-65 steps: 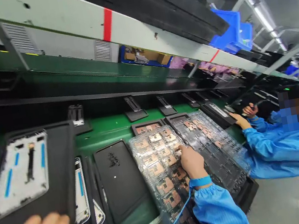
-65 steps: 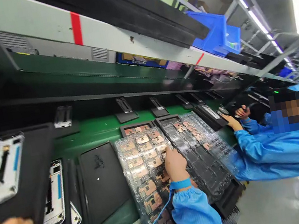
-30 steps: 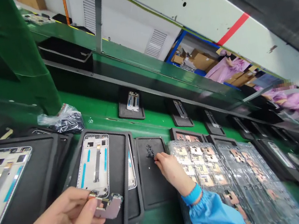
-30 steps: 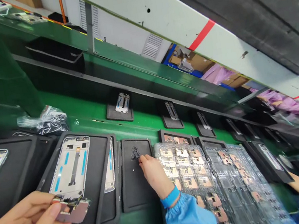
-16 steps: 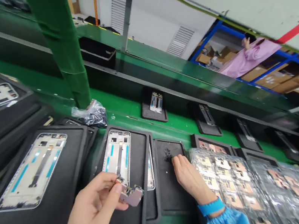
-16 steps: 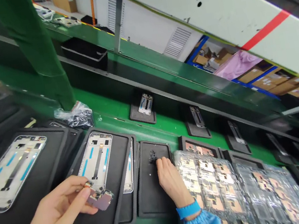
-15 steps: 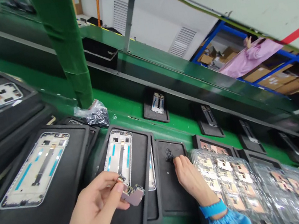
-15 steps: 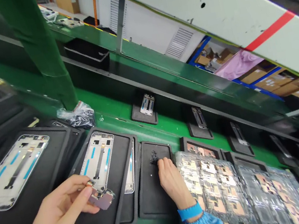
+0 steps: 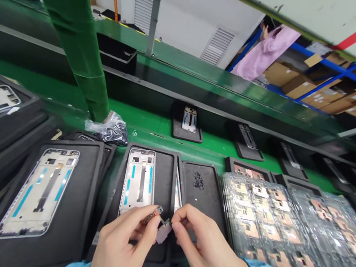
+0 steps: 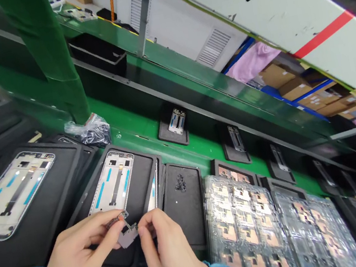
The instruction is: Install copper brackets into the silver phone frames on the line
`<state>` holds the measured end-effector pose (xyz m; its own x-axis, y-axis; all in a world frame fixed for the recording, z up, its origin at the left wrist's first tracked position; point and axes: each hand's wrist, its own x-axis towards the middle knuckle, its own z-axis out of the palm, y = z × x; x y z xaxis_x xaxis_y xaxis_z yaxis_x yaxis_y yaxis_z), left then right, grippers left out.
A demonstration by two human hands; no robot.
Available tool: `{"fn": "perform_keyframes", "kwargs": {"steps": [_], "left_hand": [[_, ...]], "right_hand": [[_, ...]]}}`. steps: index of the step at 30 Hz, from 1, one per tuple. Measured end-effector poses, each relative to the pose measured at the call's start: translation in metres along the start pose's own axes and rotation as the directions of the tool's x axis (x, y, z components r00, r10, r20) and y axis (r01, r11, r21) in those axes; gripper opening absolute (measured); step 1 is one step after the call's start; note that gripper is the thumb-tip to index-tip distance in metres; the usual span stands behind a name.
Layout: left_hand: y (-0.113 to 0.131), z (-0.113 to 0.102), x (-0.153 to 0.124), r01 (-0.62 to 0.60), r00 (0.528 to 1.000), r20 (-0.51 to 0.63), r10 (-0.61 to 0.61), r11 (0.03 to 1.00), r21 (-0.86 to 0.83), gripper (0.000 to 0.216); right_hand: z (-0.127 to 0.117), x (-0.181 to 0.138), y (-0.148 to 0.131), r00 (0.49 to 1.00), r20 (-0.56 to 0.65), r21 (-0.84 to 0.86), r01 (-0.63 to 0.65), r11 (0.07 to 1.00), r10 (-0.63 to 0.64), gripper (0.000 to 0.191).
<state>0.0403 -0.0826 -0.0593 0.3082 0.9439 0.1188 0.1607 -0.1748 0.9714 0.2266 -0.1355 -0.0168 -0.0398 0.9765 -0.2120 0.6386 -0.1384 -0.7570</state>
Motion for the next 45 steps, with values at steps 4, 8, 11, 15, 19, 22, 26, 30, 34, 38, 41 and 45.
{"fn": "perform_keyframes", "kwargs": {"steps": [4, 8, 11, 15, 19, 22, 26, 30, 34, 38, 41, 45], "left_hand": [[0.002, -0.003, 0.000, 0.030, 0.999, 0.012, -0.030, 0.999, 0.023, 0.013], [0.002, -0.005, -0.001, 0.068, 0.997, 0.032, -0.069, 0.997, 0.034, 0.013], [0.001, -0.005, -0.002, 0.066, 0.997, 0.045, -0.068, 0.997, 0.036, 0.014], [0.001, -0.004, 0.000, 0.081, 0.993, 0.081, -0.083, 0.996, 0.027, 0.015], [0.002, -0.005, 0.000, 0.185, 0.976, 0.124, -0.177, 0.981, -0.058, 0.018], [0.002, -0.007, 0.001, 0.267, 0.954, 0.173, -0.243, 0.954, -0.133, 0.022], [0.002, -0.008, 0.002, 0.316, 0.941, 0.178, -0.286, 0.932, -0.176, 0.023], [0.006, -0.005, 0.002, 0.291, 0.954, 0.133, -0.268, 0.934, -0.206, 0.020], [0.009, -0.004, 0.001, 0.296, 0.955, 0.069, -0.288, 0.932, -0.208, 0.017], [0.005, -0.007, 0.001, 0.260, 0.964, 0.103, -0.245, 0.950, -0.174, 0.018], [0.001, -0.008, 0.000, 0.250, 0.963, 0.135, -0.231, 0.957, -0.147, 0.018], [0.001, -0.008, -0.001, 0.307, 0.945, 0.170, -0.281, 0.939, -0.155, 0.021]], "right_hand": [[0.005, 0.002, 0.008, 0.999, -0.033, -0.021, 0.021, 1.000, -0.022, 0.017], [0.008, 0.003, 0.005, 0.992, -0.092, -0.076, 0.075, 0.994, -0.081, 0.014], [0.012, 0.005, 0.006, 0.978, -0.141, -0.141, 0.137, 0.981, -0.156, 0.013], [0.014, 0.006, 0.007, 0.976, -0.145, -0.139, 0.140, 0.980, -0.160, 0.013], [0.008, 0.005, 0.003, 0.998, -0.049, -0.012, 0.028, 1.000, -0.029, 0.019], [0.002, 0.003, 0.000, 0.996, 0.039, 0.100, -0.079, 0.992, 0.076, 0.026], [0.002, 0.002, -0.001, 0.993, 0.045, 0.155, -0.115, 0.981, 0.109, 0.029], [0.007, 0.003, 0.000, 0.998, -0.034, 0.082, -0.043, 0.996, 0.045, 0.026], [0.006, 0.004, 0.000, 0.997, -0.071, 0.006, 0.017, 1.000, -0.017, 0.021], [0.000, 0.005, -0.004, 0.999, -0.027, -0.032, 0.038, 0.999, -0.039, 0.020], [-0.004, 0.002, -0.008, 1.000, -0.004, -0.016, -0.009, 1.000, 0.009, 0.021], [-0.008, -0.002, -0.009, 0.995, 0.052, 0.038, -0.084, 0.996, 0.082, 0.022]]}}
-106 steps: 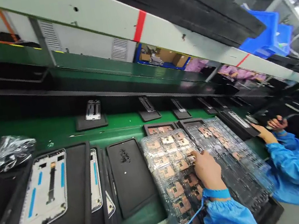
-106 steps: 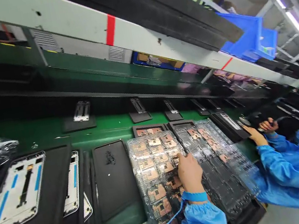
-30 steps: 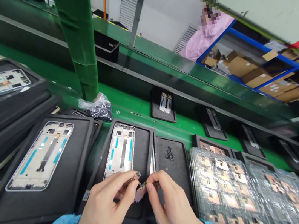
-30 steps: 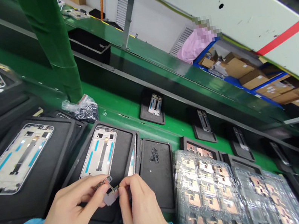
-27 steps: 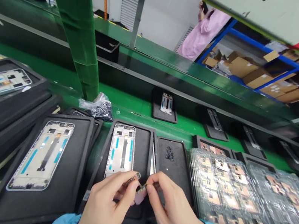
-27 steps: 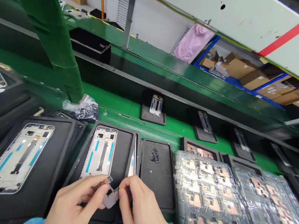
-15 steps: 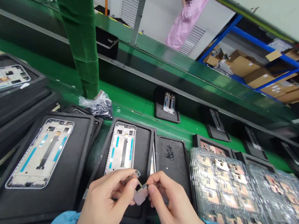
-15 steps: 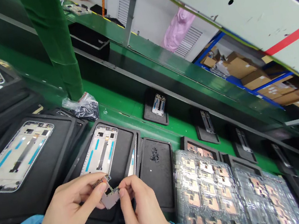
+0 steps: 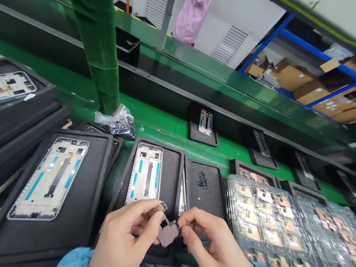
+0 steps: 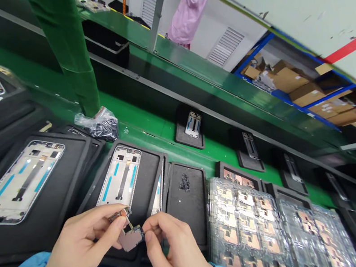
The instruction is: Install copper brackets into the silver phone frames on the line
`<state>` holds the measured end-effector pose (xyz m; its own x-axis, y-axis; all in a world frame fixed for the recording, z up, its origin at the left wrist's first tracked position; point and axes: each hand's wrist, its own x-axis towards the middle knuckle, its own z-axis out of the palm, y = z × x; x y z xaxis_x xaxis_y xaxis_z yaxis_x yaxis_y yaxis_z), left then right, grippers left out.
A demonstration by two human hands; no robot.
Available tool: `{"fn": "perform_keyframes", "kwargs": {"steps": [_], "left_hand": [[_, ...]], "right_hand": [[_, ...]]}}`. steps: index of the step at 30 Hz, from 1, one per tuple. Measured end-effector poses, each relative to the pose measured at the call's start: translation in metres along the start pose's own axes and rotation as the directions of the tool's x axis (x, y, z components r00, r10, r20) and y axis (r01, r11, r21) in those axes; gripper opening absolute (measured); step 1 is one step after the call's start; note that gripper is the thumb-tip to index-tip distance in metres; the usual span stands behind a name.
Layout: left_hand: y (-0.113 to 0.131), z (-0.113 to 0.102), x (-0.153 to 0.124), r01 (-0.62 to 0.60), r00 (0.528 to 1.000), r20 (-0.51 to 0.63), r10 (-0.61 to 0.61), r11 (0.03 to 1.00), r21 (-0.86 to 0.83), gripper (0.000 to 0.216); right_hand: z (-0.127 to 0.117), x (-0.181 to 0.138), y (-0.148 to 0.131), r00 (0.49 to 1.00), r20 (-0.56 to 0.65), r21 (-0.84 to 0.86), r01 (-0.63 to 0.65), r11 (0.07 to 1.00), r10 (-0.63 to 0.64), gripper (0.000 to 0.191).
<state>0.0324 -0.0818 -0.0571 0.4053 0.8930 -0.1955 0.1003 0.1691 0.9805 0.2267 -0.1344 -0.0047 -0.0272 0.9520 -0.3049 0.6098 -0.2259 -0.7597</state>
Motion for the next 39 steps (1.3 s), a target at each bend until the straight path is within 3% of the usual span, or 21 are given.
{"fn": "perform_keyframes", "kwargs": {"steps": [5, 10, 12, 15, 17, 18, 19, 21, 22, 23, 25, 26, 29, 31, 33, 35, 37, 39], "left_hand": [[0.006, 0.000, 0.002, 0.070, 0.995, 0.071, -0.065, 0.995, -0.074, 0.024], [0.018, -0.007, 0.009, 0.248, 0.963, 0.205, -0.177, 0.880, -0.404, 0.024], [0.024, -0.007, 0.012, 0.305, 0.951, 0.230, -0.207, 0.757, -0.578, 0.025], [0.034, 0.000, 0.015, 0.359, 0.930, 0.252, -0.266, 0.519, -0.776, 0.024], [0.040, 0.006, 0.016, 0.375, 0.923, 0.282, -0.261, 0.459, -0.805, 0.023], [0.043, 0.008, 0.017, 0.382, 0.923, 0.297, -0.246, 0.480, -0.790, 0.023], [0.046, 0.007, 0.018, 0.381, 0.924, 0.313, -0.219, 0.542, -0.749, 0.023], [0.047, 0.002, 0.023, 0.240, 0.957, 0.267, -0.115, 0.834, -0.497, 0.028], [0.046, -0.002, 0.028, 0.077, 0.981, 0.191, -0.034, 0.971, -0.227, 0.031], [0.042, -0.006, 0.033, -0.086, 0.991, 0.113, 0.075, 0.991, 0.099, 0.033], [0.030, -0.011, 0.048, -0.229, 0.959, 0.001, 0.283, 0.774, 0.590, 0.033], [0.023, -0.011, 0.056, -0.215, 0.941, -0.038, 0.336, 0.682, 0.699, 0.039], [0.003, -0.006, 0.074, -0.168, 0.937, -0.068, 0.343, 0.612, 0.773, 0.045], [-0.002, -0.004, 0.078, -0.167, 0.934, -0.056, 0.354, 0.569, 0.805, 0.042], [-0.002, -0.005, 0.072, -0.192, 0.929, -0.024, 0.370, 0.537, 0.821, 0.039], [0.002, -0.007, 0.059, -0.237, 0.920, 0.028, 0.390, 0.499, 0.833, 0.038], [0.005, -0.010, 0.041, -0.289, 0.896, 0.084, 0.436, 0.429, 0.856, 0.040], [0.005, -0.011, 0.023, -0.323, 0.858, 0.128, 0.497, 0.329, 0.887, 0.045]], "right_hand": [[0.002, 0.005, 0.005, 0.999, 0.035, 0.072, 0.010, 0.997, -0.012, 0.031], [-0.005, 0.010, 0.000, 0.997, 0.077, 0.412, -0.056, 0.910, 0.027, 0.036], [-0.007, 0.011, -0.002, 0.998, -0.018, 0.504, 0.068, 0.861, -0.068, 0.036], [0.001, 0.017, -0.001, 0.941, -0.263, 0.520, 0.326, 0.789, -0.215, 0.057], [0.010, 0.023, 0.002, 0.917, -0.334, 0.530, 0.375, 0.761, -0.219, 0.057], [0.013, 0.027, 0.004, 0.916, -0.344, 0.553, 0.377, 0.743, -0.208, 0.053], [0.015, 0.031, 0.005, 0.914, -0.356, 0.589, 0.382, 0.713, -0.196, 0.049], [0.015, 0.041, 0.007, 0.907, -0.391, 0.663, 0.395, 0.636, -0.156, 0.044], [0.013, 0.047, 0.007, 0.907, -0.404, 0.694, 0.389, 0.606, -0.120, 0.043], [0.010, 0.053, 0.007, 0.911, -0.407, 0.722, 0.368, 0.585, -0.069, 0.043], [0.004, 0.066, 0.007, 0.921, -0.387, 0.774, 0.296, 0.560, 0.048, 0.045], [0.001, 0.073, 0.007, 0.925, -0.367, 0.796, 0.257, 0.547, 0.099, 0.047], [-0.003, 0.092, 0.008, 0.940, -0.300, 0.849, 0.185, 0.495, 0.163, 0.048], [-0.003, 0.104, 0.009, 0.950, -0.279, 0.858, 0.183, 0.480, 0.136, 0.047], [-0.003, 0.117, 0.010, 0.950, -0.306, 0.816, 0.231, 0.529, 0.057, 0.042], [-0.002, 0.129, 0.011, 0.912, -0.394, 0.624, 0.356, 0.696, -0.113, 0.035], [0.000, 0.141, 0.012, 0.819, -0.426, 0.199, 0.498, 0.844, -0.383, 0.030], [0.002, 0.151, 0.012, 0.737, -0.327, -0.188, 0.563, 0.805, -0.592, 0.024]]}}
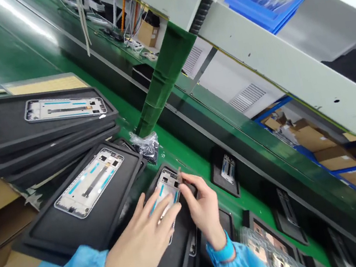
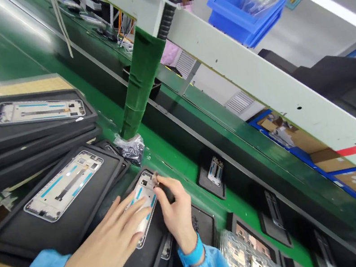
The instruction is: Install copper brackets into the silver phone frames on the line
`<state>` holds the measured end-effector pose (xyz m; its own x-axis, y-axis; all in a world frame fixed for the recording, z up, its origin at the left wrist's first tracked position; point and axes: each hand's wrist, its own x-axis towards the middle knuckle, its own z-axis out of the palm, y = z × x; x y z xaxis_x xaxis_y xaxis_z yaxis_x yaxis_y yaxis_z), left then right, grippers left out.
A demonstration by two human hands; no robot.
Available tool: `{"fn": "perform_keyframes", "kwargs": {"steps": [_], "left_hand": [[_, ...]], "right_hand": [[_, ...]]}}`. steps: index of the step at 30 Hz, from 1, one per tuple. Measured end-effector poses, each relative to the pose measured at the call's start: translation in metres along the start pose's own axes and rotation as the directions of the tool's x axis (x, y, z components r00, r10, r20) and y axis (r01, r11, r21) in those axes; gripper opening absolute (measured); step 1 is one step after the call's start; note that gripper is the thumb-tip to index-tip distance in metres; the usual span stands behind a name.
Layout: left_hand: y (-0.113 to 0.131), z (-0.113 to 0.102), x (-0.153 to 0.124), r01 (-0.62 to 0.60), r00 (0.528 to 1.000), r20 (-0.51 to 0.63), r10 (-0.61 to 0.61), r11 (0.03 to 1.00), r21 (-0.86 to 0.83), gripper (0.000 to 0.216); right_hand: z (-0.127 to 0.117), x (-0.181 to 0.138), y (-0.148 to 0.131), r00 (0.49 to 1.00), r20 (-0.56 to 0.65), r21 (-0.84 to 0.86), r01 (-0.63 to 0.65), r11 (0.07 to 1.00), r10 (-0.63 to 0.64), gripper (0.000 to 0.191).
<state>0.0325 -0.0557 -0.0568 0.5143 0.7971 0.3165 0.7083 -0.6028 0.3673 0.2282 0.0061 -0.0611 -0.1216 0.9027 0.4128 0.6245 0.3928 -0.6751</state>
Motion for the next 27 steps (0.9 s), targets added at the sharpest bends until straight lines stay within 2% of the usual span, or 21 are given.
{"fn": "perform_keyframes", "kwargs": {"steps": [1, 4, 9, 16, 27], "left_hand": [[0.002, -0.002, -0.006, -0.032, 0.999, -0.022, 0.033, 0.999, 0.039, 0.049], [0.005, -0.003, -0.017, -0.080, 0.994, -0.060, 0.086, 0.992, 0.097, 0.056], [0.003, 0.000, -0.016, -0.060, 0.993, -0.095, 0.067, 0.996, 0.073, 0.049], [0.002, 0.003, -0.015, -0.054, 0.988, -0.141, 0.061, 0.997, 0.051, 0.049], [0.003, 0.009, -0.016, -0.098, 0.993, -0.059, 0.100, 0.994, 0.043, 0.051]], "right_hand": [[0.003, 0.002, 0.002, 0.996, 0.051, -0.090, 0.072, 0.993, -0.067, 0.022], [0.012, 0.006, 0.007, 0.977, 0.136, -0.180, 0.188, 0.966, -0.165, 0.020], [0.018, 0.007, 0.009, 0.947, 0.197, -0.316, 0.307, 0.898, -0.254, 0.023], [0.017, 0.009, 0.007, 0.927, 0.218, -0.402, 0.371, 0.837, -0.305, 0.022], [0.016, 0.004, 0.011, 0.914, 0.169, -0.441, 0.404, 0.801, -0.368, 0.020]]}}
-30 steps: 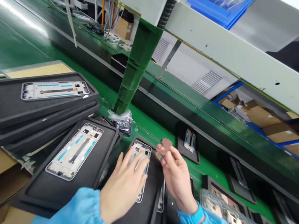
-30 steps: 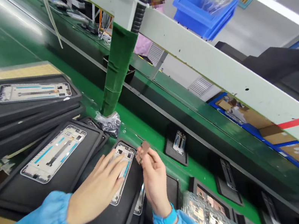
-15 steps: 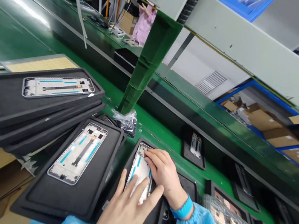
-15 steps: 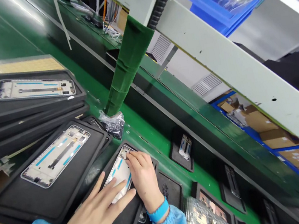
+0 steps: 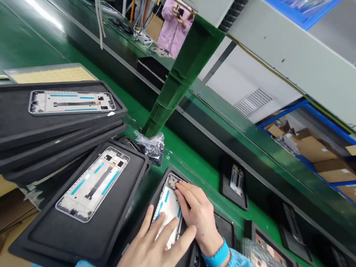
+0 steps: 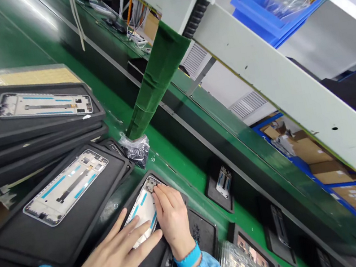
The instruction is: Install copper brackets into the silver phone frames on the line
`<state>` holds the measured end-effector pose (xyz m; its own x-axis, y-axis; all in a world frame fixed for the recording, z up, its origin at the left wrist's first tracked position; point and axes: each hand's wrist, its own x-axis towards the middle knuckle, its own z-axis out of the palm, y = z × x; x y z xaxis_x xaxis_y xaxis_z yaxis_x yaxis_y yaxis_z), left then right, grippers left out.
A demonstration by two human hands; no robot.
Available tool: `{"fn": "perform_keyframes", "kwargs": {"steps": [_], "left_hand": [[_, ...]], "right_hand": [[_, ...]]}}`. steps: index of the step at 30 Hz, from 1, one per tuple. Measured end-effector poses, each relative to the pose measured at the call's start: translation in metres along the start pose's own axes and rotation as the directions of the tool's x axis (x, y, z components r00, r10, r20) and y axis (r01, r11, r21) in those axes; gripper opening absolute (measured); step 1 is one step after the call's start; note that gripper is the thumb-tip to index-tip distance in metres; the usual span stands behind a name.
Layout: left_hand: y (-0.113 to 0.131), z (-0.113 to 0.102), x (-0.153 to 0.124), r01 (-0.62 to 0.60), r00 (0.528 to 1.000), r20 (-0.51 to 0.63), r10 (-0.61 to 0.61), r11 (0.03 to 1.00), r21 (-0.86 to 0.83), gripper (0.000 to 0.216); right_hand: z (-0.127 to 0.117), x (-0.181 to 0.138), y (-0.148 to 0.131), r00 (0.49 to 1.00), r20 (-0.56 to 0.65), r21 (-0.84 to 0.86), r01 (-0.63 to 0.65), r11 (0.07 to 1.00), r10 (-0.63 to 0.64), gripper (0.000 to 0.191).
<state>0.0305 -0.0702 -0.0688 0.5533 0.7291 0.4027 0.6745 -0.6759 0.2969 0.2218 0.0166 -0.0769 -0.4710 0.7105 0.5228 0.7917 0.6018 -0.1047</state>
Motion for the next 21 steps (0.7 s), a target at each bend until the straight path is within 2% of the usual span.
{"fn": "perform_keyframes", "kwargs": {"steps": [7, 14, 21], "left_hand": [[0.004, -0.001, 0.000, 0.007, 1.000, 0.015, -0.007, 1.000, 0.013, 0.064], [0.005, -0.006, 0.000, 0.057, 0.998, 0.011, -0.057, 0.998, 0.001, 0.071], [0.006, 0.005, -0.002, 0.031, 1.000, -0.001, -0.031, 0.999, 0.026, 0.076]], "right_hand": [[0.001, -0.001, -0.001, 1.000, 0.016, -0.027, 0.014, 1.000, -0.014, 0.021], [-0.001, 0.006, 0.001, 0.990, 0.138, -0.049, 0.005, 0.999, 0.002, 0.024], [-0.002, 0.009, 0.001, 0.972, 0.235, -0.080, 0.010, 0.997, 0.009, 0.030]]}}
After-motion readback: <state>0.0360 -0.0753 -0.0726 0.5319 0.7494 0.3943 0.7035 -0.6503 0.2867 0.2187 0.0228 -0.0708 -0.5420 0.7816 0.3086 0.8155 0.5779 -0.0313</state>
